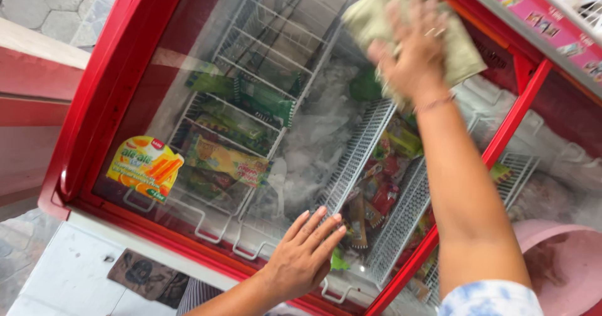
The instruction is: The person wipes a wooden table with a cloth, then walks to a red chest freezer and wipes the glass lid and frame with the same cloth. The freezer contains frozen food items and a pink basin.
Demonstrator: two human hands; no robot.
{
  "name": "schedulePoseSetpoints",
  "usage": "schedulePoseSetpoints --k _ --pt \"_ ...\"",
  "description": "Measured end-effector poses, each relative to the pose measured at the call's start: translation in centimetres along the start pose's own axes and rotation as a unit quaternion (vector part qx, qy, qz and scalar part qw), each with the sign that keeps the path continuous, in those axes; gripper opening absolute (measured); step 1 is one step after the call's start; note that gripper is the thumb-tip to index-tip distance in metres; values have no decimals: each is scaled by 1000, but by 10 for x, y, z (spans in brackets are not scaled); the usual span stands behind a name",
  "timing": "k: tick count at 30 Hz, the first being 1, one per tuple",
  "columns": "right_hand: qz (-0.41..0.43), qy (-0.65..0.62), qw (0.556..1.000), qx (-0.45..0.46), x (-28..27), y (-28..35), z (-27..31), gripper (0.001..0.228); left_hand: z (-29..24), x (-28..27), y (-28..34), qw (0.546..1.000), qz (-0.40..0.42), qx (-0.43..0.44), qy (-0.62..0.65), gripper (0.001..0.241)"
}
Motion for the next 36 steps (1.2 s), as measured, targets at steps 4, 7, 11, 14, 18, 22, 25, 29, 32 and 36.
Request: schedulePoseSetpoints --k 4,7,11,14,18,22,25,29,32,36 --pt "87 -24 987 -132 12 42 56 72 -6 5 -4 999 24 10 40 69" --pt "54 -14 990 -130 -3 22 42 76 -5 3 -5 999 19 20 33 68" --pt "7 6 999 41 0 -26 -11 70 0 -5 0 1000 -4 16 11 67" --pt "18 -49 997 -54 16 -2 46 69 -1 -4 0 999 -1 10 34 69" --pt "62 -53 977 -198 23 68 140 68 -7 3 2 997 38 26 69 70" --pt "98 -42 993 -53 19 21 89 74 -3 -6 7 999 17 32 37 67" --pt "-13 25 1000 6 13 -41 52 70 7 -13 12 1000 -4 20 20 65" --pt "-2 -75 994 -82 30 -17 128 70 10 -10 21 999 6 12 29 66" --pt "76 -95 971 -207 37 38 213 73 10 -8 23 999 11 18 44 68" --pt "65 -96 968 -221 30 9 201 66 21 -13 27 999 13 18 25 68"
Point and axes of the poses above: each hand's wrist, its own y-axis away from the middle knuckle, its own x-axis out of the palm, z = x × y, the point moved 9 cm from there along -y, towards the middle knuckle, and after that the axes turned 6 degrees about -z, right-handed, at the moved point
